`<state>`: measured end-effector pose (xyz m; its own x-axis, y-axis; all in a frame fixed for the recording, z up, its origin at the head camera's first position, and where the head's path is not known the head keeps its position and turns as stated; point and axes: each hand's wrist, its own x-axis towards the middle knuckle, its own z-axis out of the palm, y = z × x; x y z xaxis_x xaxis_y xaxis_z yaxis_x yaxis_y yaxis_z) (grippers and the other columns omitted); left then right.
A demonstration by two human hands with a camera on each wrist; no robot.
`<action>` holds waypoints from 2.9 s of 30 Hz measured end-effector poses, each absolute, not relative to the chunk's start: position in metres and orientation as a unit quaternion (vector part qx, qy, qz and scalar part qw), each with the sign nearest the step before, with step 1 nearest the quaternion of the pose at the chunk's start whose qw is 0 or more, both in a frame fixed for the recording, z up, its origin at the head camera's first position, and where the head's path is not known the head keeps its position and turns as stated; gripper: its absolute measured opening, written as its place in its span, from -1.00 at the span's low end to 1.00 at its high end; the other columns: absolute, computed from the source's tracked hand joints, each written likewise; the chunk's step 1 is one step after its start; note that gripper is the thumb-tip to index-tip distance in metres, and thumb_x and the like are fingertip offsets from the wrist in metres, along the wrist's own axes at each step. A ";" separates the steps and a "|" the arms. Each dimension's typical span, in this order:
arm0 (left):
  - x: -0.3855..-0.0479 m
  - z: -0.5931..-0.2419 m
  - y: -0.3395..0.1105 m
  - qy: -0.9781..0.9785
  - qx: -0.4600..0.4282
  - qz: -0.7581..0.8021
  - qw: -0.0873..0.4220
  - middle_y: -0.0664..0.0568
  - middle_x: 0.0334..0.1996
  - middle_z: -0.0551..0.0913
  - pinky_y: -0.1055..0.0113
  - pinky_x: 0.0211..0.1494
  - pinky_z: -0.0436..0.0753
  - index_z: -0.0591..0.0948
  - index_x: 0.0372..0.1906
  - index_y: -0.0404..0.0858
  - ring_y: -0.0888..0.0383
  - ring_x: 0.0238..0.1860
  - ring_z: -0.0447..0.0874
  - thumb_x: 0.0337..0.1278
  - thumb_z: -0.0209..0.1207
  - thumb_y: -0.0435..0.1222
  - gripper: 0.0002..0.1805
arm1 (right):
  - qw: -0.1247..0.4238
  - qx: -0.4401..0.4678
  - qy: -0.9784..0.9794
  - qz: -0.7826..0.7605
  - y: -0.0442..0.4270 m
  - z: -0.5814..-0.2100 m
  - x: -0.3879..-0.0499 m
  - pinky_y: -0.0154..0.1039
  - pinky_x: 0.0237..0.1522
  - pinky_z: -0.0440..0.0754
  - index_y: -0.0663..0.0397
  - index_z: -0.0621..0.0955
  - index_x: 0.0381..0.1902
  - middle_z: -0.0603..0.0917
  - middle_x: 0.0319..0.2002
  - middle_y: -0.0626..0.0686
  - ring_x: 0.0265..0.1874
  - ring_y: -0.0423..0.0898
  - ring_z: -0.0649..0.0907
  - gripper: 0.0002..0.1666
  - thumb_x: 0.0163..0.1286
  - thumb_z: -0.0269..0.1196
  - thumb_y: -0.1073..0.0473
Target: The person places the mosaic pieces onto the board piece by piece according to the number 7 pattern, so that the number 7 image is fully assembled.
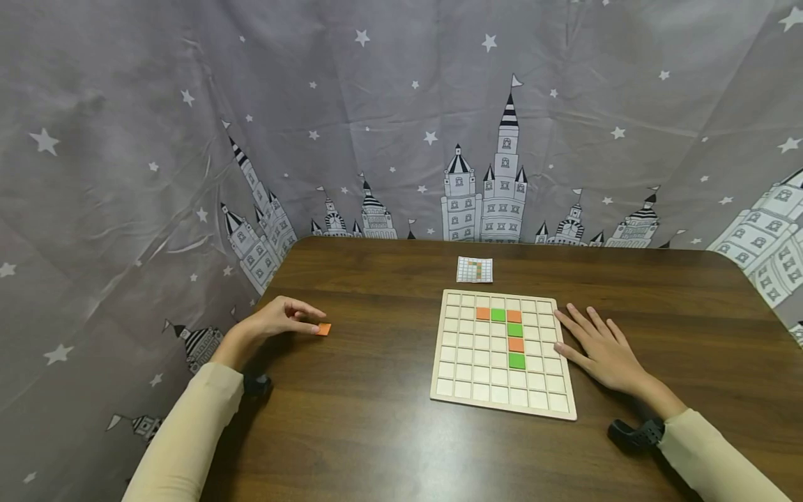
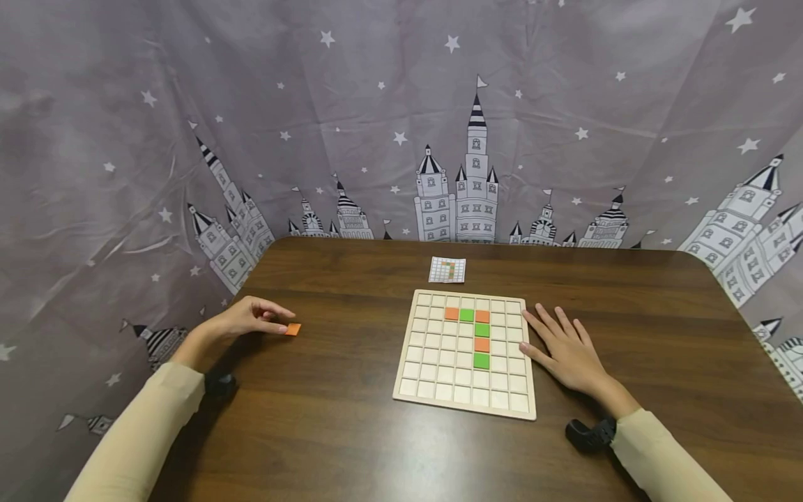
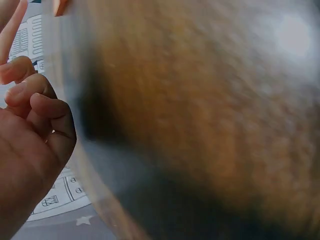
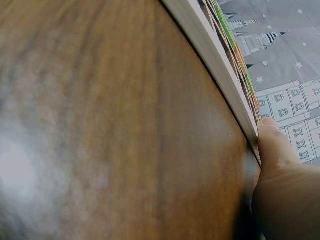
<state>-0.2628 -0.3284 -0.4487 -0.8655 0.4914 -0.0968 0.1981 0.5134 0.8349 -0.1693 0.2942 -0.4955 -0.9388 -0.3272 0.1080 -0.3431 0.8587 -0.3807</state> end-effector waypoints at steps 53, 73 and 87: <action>-0.254 -0.457 -0.326 0.872 0.233 0.408 0.140 -0.07 -0.51 0.34 0.37 -0.34 0.23 0.71 -0.06 -0.49 0.10 -0.40 0.25 0.05 0.41 -0.48 -0.69 | 0.012 0.171 -0.964 0.201 0.294 -0.497 -0.172 0.40 0.34 -0.19 -0.12 0.08 0.61 0.02 0.56 0.23 0.49 0.36 -0.04 -0.16 0.53 0.05 -0.24; -0.251 -0.445 -0.303 0.870 0.246 0.410 0.121 0.08 -0.53 0.35 0.39 -0.39 0.25 0.75 -0.07 -0.37 0.24 -0.45 0.26 0.05 0.44 -0.39 -0.70 | 0.018 0.175 -0.965 0.196 0.293 -0.494 -0.171 0.42 0.32 -0.14 -0.12 0.08 0.61 0.04 0.55 0.24 0.48 0.38 0.00 -0.16 0.53 0.06 -0.22; -0.244 -0.435 -0.273 0.868 0.240 0.419 0.112 0.00 -0.48 0.29 0.36 -0.35 0.25 0.73 -0.09 -0.36 0.16 -0.39 0.25 0.06 0.43 -0.40 -0.72 | 0.020 0.173 -0.964 0.201 0.293 -0.494 -0.171 0.41 0.33 -0.15 -0.13 0.08 0.61 0.06 0.54 0.26 0.48 0.38 -0.01 -0.17 0.53 0.06 -0.22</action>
